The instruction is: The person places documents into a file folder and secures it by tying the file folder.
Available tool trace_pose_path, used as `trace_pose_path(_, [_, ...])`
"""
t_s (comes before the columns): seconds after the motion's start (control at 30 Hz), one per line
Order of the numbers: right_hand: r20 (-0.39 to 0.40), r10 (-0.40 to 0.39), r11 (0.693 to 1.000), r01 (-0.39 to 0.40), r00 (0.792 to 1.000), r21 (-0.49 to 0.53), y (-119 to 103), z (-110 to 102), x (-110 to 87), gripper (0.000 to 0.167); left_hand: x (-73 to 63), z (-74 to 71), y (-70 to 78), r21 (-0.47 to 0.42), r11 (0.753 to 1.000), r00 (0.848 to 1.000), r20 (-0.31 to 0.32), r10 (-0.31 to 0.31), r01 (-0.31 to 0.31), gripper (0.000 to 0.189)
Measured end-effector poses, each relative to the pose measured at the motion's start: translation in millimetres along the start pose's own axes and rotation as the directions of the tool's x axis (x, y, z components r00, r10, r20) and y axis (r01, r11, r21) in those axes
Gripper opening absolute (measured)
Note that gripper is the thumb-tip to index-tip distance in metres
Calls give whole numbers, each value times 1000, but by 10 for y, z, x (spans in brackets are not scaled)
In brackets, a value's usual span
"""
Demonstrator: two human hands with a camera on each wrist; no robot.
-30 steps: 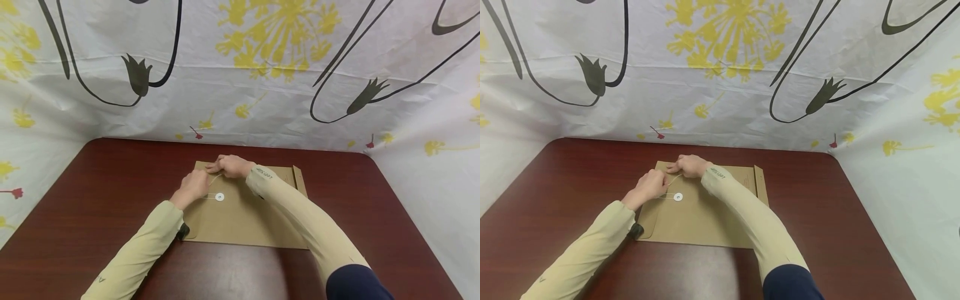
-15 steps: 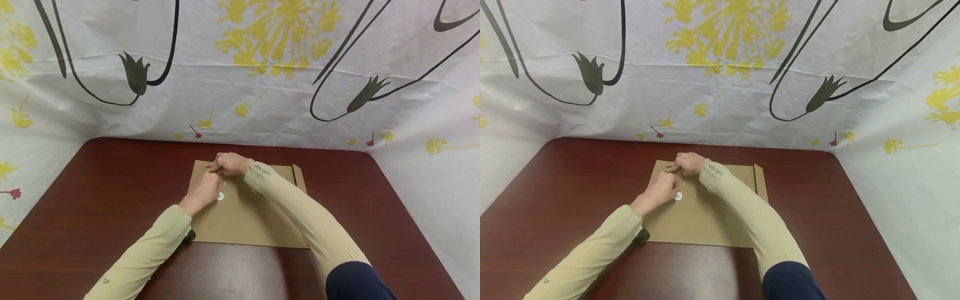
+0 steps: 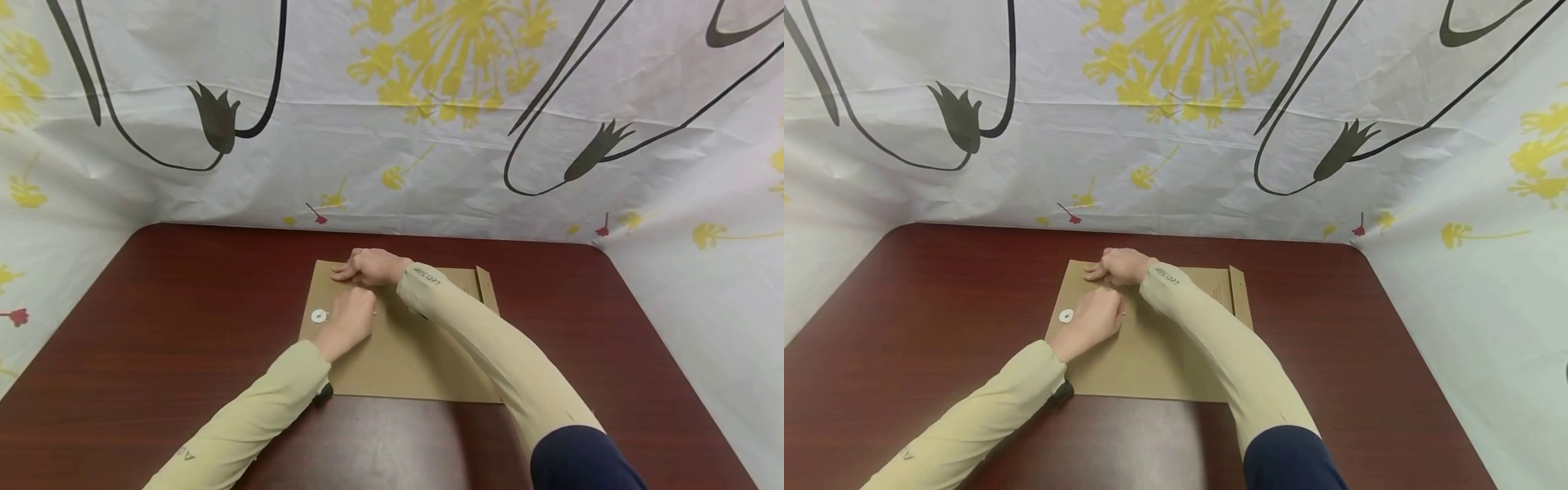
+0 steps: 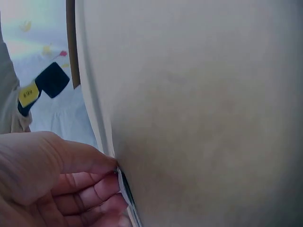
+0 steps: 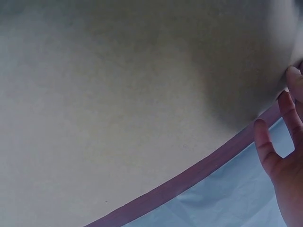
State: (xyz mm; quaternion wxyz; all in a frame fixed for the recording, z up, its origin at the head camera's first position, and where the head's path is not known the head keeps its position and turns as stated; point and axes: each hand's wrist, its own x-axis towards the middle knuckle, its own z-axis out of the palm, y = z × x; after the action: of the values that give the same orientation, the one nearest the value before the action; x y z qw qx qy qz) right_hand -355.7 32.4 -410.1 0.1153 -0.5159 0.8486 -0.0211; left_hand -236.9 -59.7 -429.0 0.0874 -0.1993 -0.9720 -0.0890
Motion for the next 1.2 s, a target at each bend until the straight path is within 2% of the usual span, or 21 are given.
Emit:
trace_pose_path(0.17, [-3,-12,1000,12,1000,-8,-2,1,3,42,-31,0,30,2,998,996,49,69,-69,14])
trace_pose_path(0.3, [4,3,1000,-3,1000,10,-10,-9,-3,42,-72,-15,48,-8,989,986,82,146,-145,9])
trace_pose_path(0.43, [11,12,1000,-12,1000,6,-13,-3,-6,44,-132,4,64,-35,972,971,62,232,-230,14])
trace_pose_path(0.53, [15,20,1000,-20,1000,-5,-13,6,-1,44,-198,-4,93,-25,965,965,29,261,-260,13])
trace_pose_path(0.63, [23,22,1000,-21,1000,-18,-21,15,5,45,-329,-84,140,8,961,961,-1,275,-275,7])
trace_pose_path(0.7, [29,20,1000,-20,999,-24,-28,20,7,45,-468,-177,159,29,959,959,-10,284,-283,7])
trace_pose_path(0.8, [27,23,999,-23,999,-27,-41,21,6,45,-728,-321,136,17,974,974,-4,228,-228,9])
trace_pose_path(0.9, [21,24,999,-23,999,-32,-52,17,2,45,-981,-413,48,9,994,994,10,105,-105,12])
trace_pose_path(0.97, [23,33,999,-32,999,-34,-60,14,-1,45,-1109,-433,-24,16,999,999,23,45,-45,14])
trace_pose_path(1.07, [35,68,997,-67,997,-29,-85,15,-3,44,-1223,-420,-113,15,1000,999,32,20,-21,19])
trace_pose_path(1.2, [36,132,991,-131,991,-14,-165,31,-25,45,-1274,-376,-158,-9,1000,999,44,29,-28,23])
